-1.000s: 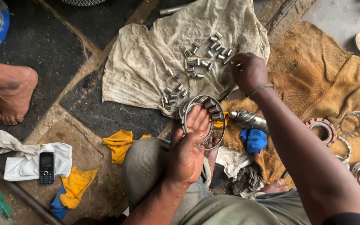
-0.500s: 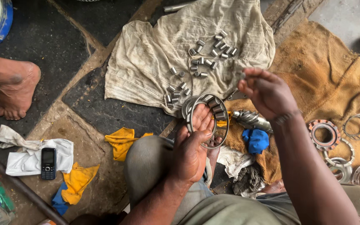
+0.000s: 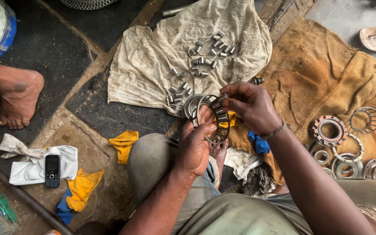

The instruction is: The person assembles mechanical components including a bearing and a gear assembly by hand while seated on the floor.

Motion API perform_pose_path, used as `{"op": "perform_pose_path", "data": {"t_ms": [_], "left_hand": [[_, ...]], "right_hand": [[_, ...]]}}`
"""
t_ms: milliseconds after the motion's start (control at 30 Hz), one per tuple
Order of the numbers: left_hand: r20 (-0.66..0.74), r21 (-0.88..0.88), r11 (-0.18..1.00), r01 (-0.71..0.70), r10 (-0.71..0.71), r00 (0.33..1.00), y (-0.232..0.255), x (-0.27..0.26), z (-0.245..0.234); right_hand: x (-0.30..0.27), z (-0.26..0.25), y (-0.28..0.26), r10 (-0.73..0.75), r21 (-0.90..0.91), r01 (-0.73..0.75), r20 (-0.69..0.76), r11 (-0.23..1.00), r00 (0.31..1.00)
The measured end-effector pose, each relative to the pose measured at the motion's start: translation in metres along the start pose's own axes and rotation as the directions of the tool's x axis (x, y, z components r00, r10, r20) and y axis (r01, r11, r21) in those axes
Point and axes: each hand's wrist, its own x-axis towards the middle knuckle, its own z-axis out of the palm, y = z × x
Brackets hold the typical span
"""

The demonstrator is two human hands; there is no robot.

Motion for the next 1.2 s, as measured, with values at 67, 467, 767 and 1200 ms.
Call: {"op": "perform_pose_path", "data": {"t_ms": [67,467,767,1200], "left_hand": [[0.007,0.001,1.000,-0.014,0.014,1.000,0.001,0.001,0.001],[0.008,-0.006,0.999,0.038,-0.038,0.999,-0.002,0.002,-0.002],[0.051,0.015,0.995,0.098,-0.098,0.994,0.001,-0.001,0.001],[-0.094,-0.075,0.997,0.035,-0.042,0.995,-0.004,0.001,-0.008]], "right_hand": [[-0.010,0.005,-0.013,-0.096,-0.226,0.086,-0.033,0.970,0.995],[-0.006,0.010,-0.013,-0.196,-0.520,0.135,-0.064,0.843,0.978],[0.013,-0.003,-0.002,0.051,-0.213,-0.009,0.191,0.977,0.980],[0.093,-0.034,0.019,0.144,-0.496,-0.223,-0.193,0.839,0.971]]}}
